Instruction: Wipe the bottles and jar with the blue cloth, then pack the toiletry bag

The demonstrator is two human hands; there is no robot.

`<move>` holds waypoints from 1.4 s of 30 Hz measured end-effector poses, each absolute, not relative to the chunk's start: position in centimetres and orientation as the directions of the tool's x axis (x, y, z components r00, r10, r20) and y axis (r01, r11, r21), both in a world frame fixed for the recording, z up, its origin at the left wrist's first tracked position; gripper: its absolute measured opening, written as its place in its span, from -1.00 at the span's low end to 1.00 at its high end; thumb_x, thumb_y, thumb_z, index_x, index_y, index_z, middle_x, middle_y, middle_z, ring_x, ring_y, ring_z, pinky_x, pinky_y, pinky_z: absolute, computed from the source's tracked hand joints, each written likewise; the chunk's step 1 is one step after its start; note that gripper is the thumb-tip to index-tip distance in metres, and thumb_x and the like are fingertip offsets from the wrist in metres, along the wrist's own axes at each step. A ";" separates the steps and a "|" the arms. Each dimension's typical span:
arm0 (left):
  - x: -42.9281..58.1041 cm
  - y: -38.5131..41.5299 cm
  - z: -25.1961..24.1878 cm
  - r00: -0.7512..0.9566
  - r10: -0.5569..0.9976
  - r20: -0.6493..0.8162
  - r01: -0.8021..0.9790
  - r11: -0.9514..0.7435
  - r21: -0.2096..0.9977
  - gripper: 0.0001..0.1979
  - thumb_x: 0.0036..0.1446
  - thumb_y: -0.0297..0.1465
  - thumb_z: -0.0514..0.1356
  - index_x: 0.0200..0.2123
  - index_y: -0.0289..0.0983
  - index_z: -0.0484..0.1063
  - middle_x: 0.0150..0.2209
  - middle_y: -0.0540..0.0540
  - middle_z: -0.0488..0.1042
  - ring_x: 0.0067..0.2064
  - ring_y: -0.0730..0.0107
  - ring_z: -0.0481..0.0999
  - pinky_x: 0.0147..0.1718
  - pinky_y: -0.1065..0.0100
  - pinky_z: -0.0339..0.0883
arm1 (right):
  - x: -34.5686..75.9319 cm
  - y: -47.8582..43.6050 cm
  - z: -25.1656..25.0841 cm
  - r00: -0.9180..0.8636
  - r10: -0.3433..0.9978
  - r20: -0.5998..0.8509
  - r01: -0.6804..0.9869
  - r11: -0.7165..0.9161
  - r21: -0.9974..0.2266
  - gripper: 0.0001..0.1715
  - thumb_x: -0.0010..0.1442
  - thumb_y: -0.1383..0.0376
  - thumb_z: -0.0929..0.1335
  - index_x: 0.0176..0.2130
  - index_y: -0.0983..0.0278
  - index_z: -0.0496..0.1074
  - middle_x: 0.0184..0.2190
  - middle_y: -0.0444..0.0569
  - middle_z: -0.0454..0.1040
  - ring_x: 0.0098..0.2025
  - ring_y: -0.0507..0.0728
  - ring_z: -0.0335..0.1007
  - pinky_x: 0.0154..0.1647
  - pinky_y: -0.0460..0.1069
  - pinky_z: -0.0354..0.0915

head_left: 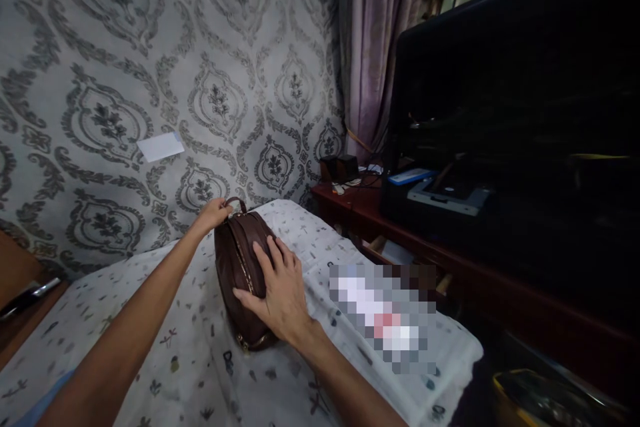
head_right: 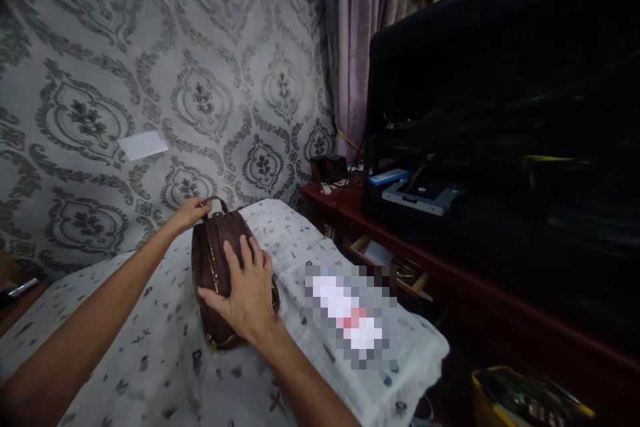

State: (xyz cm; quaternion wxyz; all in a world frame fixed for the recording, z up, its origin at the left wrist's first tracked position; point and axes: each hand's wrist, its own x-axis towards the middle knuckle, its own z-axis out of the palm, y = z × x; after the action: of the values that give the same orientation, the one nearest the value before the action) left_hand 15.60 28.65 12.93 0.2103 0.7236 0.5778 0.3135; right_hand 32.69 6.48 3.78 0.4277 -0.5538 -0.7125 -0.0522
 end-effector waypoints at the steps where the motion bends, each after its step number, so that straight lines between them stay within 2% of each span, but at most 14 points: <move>1: 16.0 29.0 13.2 0.139 0.968 0.208 0.710 -0.244 0.661 -0.85 -0.15 -0.27 0.26 -0.55 -0.20 0.37 -0.62 0.03 0.32 -0.42 0.27 0.37 -0.48 0.36 0.07 | 32.7 6.5 3.7 -0.023 0.742 0.670 0.833 0.385 -0.398 -0.06 0.15 -0.10 0.44 0.34 0.27 0.24 0.37 0.26 0.20 0.38 0.43 0.08 0.28 0.36 0.13; 5: 17.8 30.0 13.4 0.156 0.976 0.149 0.715 -0.216 0.665 -0.84 -0.18 -0.26 0.28 -0.54 -0.22 0.41 -0.62 0.02 0.39 -0.48 0.29 0.38 -0.51 0.37 0.09 | 32.7 6.5 3.6 -0.020 0.730 0.683 0.832 0.391 -0.394 -0.21 0.21 0.09 0.40 0.33 0.26 0.25 0.37 0.23 0.20 0.39 0.41 0.06 0.29 0.35 0.12; 8: 18.7 30.3 13.1 0.156 0.980 0.125 0.711 -0.199 0.674 -0.82 -0.21 -0.28 0.30 -0.59 -0.23 0.38 -0.60 -0.01 0.45 -0.51 0.32 0.39 -0.52 0.38 0.10 | 32.7 6.4 3.6 -0.014 0.735 0.678 0.833 0.384 -0.399 -0.25 0.22 0.14 0.38 0.34 0.23 0.25 0.37 0.20 0.20 0.38 0.41 0.06 0.28 0.36 0.12; 13: 19.4 30.4 12.4 0.136 0.975 0.176 0.716 -0.220 0.663 -0.81 -0.20 -0.30 0.31 -0.65 -0.22 0.36 -0.63 -0.02 0.45 -0.50 0.32 0.41 -0.50 0.38 0.12 | 32.6 6.4 3.7 0.028 0.739 0.673 0.811 0.377 -0.448 -0.14 0.19 0.12 0.37 0.37 0.32 0.17 0.35 0.19 0.26 0.38 0.37 0.08 0.31 0.31 0.10; 18: 19.5 30.4 12.1 0.107 0.966 0.234 0.738 -0.235 0.632 -0.84 -0.18 -0.33 0.29 -0.69 -0.20 0.39 -0.66 -0.03 0.44 -0.47 0.26 0.43 -0.50 0.36 0.10 | 32.6 6.5 3.5 0.037 0.738 0.674 0.802 0.380 -0.460 -0.21 0.19 0.08 0.37 0.29 0.38 0.28 0.34 0.21 0.28 0.38 0.36 0.09 0.32 0.30 0.08; 24: 19.4 30.2 11.7 0.107 0.957 0.270 0.704 -0.265 0.659 -0.84 -0.13 -0.34 0.27 -0.67 -0.22 0.43 -0.62 -0.08 0.50 -0.41 0.18 0.51 -0.41 0.32 0.23 | 32.6 6.5 3.8 0.040 0.755 0.654 0.794 0.374 -0.480 -0.21 0.18 0.07 0.38 0.29 0.37 0.30 0.35 0.19 0.27 0.38 0.36 0.09 0.32 0.29 0.09; 35: 19.2 27.4 11.6 0.175 0.909 0.378 0.548 -0.409 0.729 -0.76 -0.06 -0.18 0.23 -0.52 -0.24 0.49 -0.46 -0.09 0.57 -0.31 0.19 0.51 -0.26 0.30 0.30 | 32.6 6.7 3.5 0.067 0.723 0.687 0.807 0.366 -0.463 -0.23 0.16 0.06 0.41 0.27 0.27 0.33 0.34 0.21 0.25 0.37 0.37 0.10 0.30 0.31 0.12; 42: 18.6 26.7 11.7 0.236 0.908 0.345 0.492 -0.418 0.764 -0.67 -0.10 -0.08 0.25 -0.49 -0.25 0.48 -0.47 -0.05 0.52 -0.34 0.25 0.45 -0.30 0.32 0.27 | 32.6 6.7 3.3 0.060 0.715 0.697 0.811 0.373 -0.452 -0.23 0.18 0.06 0.40 0.28 0.30 0.31 0.33 0.19 0.27 0.38 0.36 0.08 0.34 0.31 0.06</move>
State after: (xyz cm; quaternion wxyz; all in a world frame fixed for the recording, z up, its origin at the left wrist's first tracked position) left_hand 18.63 26.73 11.75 0.2611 0.7415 0.4720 0.3990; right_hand 32.62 6.71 3.34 0.4678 -0.5576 -0.6838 -0.0513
